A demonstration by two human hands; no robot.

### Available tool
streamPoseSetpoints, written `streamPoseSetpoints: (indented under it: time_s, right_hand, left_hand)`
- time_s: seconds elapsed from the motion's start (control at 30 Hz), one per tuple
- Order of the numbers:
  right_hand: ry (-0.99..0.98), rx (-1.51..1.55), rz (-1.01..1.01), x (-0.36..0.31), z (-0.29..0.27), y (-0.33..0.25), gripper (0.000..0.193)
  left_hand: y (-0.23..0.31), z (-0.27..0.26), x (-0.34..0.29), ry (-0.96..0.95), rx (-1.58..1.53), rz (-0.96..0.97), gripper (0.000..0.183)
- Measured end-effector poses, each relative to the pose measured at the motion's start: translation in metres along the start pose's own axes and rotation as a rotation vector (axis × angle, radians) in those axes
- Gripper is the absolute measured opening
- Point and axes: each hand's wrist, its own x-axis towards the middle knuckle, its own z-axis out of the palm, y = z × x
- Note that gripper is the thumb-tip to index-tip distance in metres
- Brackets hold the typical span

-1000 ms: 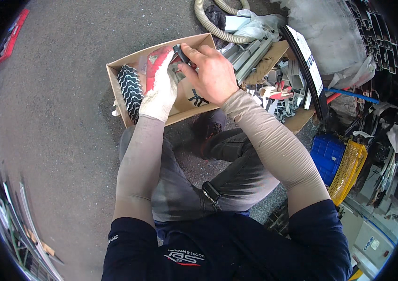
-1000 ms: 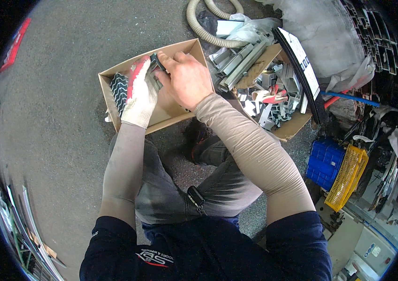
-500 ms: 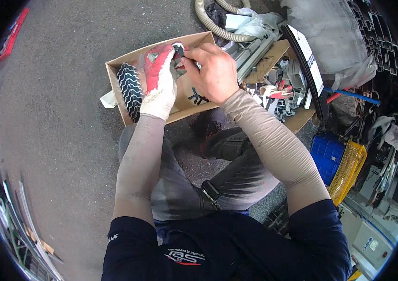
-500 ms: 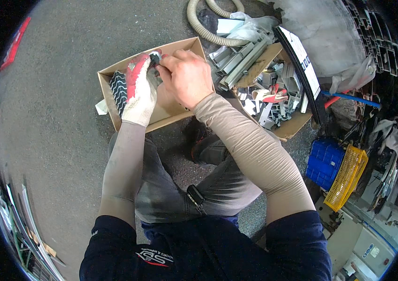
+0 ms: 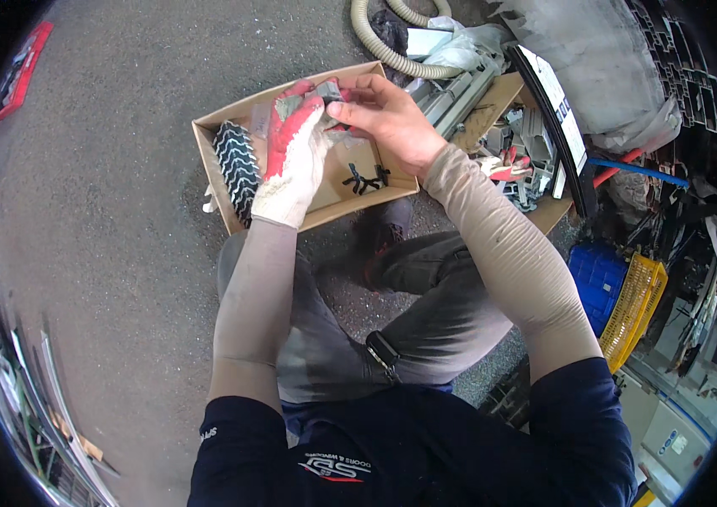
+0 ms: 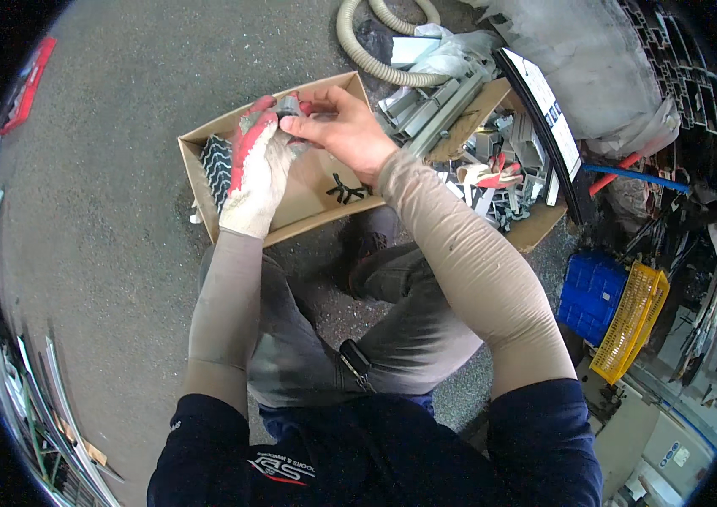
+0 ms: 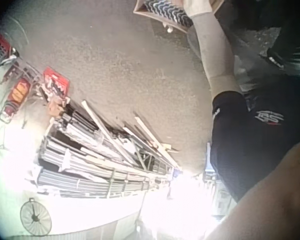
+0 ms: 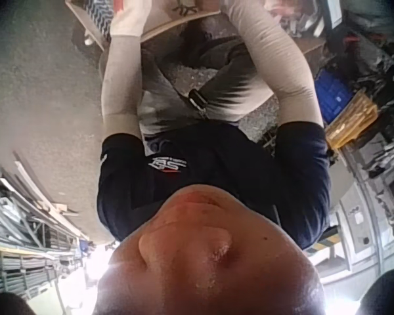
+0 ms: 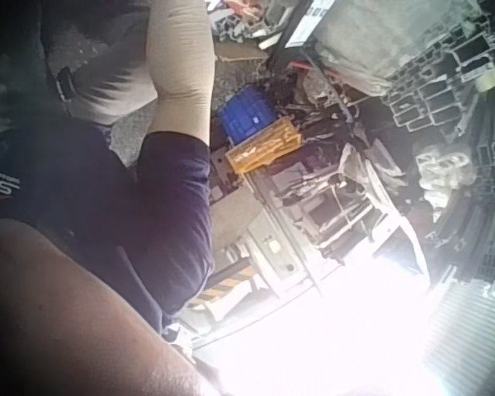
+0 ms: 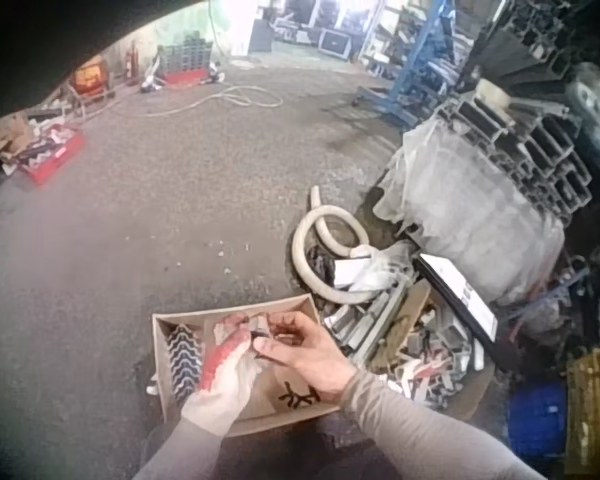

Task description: The person sorts and checks metal brackets, bolts, rubber track, and plastic bags by hand, taking them from a cardboard box.

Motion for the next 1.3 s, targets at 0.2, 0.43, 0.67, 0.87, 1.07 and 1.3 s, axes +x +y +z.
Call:
streamPoseSetpoints:
  time_s: [0.2,0.43,0.67,0.87,1.07,1.3]
  right_hand:
    - [-0.062,0.059,0.009,-0.009,0.001,-0.011,0.065]
    - [-0.076,0.046,-0.212,-0.006,0.002,-0.015,0.061]
    - [-0.180,0.164,-0.194,-0.016,0.000,-0.030,0.058]
    - [-0.171,0.050,-0.302,-0.016,0.000,-0.028,0.055]
    - [-0.064,-0.023,-0.235,-0.013,0.012,-0.028,0.052]
    - [-0.109,-0.160,-0.215,-0.011,0.004,-0.021,0.051]
  left_hand:
    - [0.008,-0.002,-0.003,-0.163,-0.026,-0.009,0.040]
    - [0.021,-0.007,-0.003,-0.298,0.056,0.092,0.051]
    - [0.034,0.001,-0.015,-0.308,0.010,0.054,0.072]
    - [0.039,0.006,-0.021,-0.319,0.062,0.069,0.070]
    - [0.031,-0.006,-0.013,-0.196,0.127,0.095,0.064]
    - [0.032,-0.007,-0.009,-0.129,0.149,0.072,0.045]
